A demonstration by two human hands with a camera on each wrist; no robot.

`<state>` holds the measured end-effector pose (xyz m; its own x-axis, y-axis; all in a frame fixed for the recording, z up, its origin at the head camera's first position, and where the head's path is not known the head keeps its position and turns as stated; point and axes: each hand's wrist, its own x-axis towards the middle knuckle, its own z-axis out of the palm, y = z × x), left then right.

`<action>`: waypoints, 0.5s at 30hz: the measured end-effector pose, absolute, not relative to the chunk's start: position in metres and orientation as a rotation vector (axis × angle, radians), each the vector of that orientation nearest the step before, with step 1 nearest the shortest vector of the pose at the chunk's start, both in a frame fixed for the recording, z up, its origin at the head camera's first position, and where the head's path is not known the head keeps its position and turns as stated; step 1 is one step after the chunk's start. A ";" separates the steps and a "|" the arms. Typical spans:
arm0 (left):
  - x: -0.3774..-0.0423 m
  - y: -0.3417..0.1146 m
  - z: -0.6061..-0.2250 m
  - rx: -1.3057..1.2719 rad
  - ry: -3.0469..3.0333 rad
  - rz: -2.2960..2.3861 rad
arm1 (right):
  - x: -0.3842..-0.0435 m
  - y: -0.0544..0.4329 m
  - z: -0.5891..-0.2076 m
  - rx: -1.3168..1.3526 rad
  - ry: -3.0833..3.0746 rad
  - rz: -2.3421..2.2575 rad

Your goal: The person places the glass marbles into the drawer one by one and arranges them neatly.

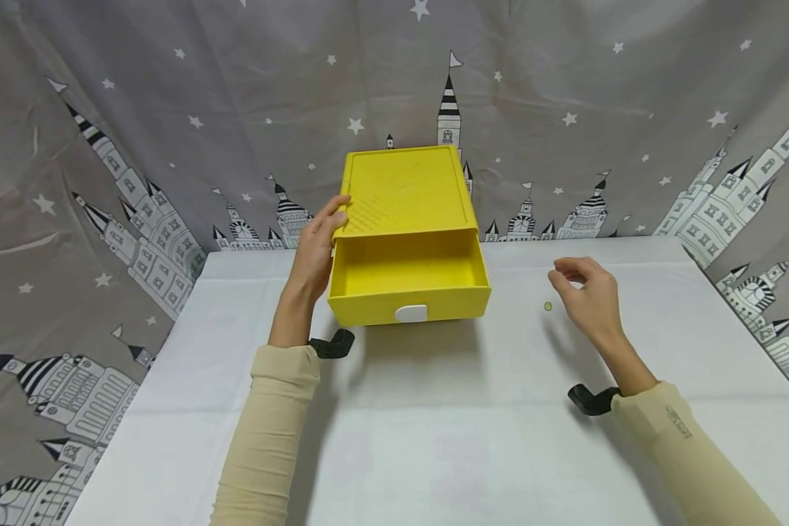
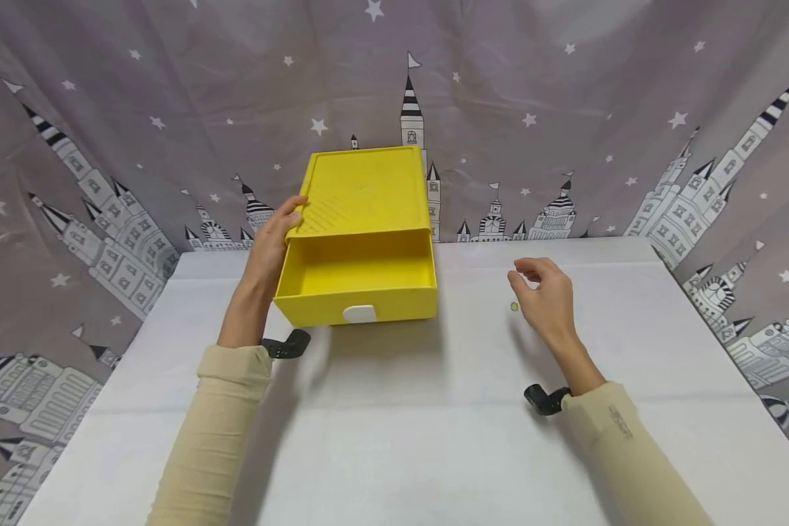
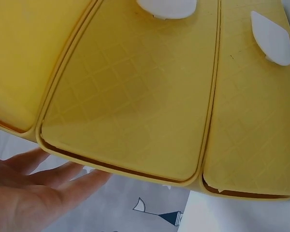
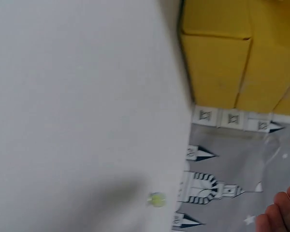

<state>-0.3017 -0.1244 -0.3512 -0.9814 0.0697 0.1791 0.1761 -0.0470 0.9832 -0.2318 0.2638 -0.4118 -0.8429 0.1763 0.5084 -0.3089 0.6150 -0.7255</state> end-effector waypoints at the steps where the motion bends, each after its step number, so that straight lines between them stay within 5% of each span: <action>1: -0.302 -0.124 -0.351 -0.273 -2.118 -2.203 | -0.233 0.265 -0.414 0.090 -2.310 1.170; 15: -0.301 -0.126 -0.351 -0.260 -2.119 -2.231 | -0.240 0.278 -0.441 0.003 -2.587 1.120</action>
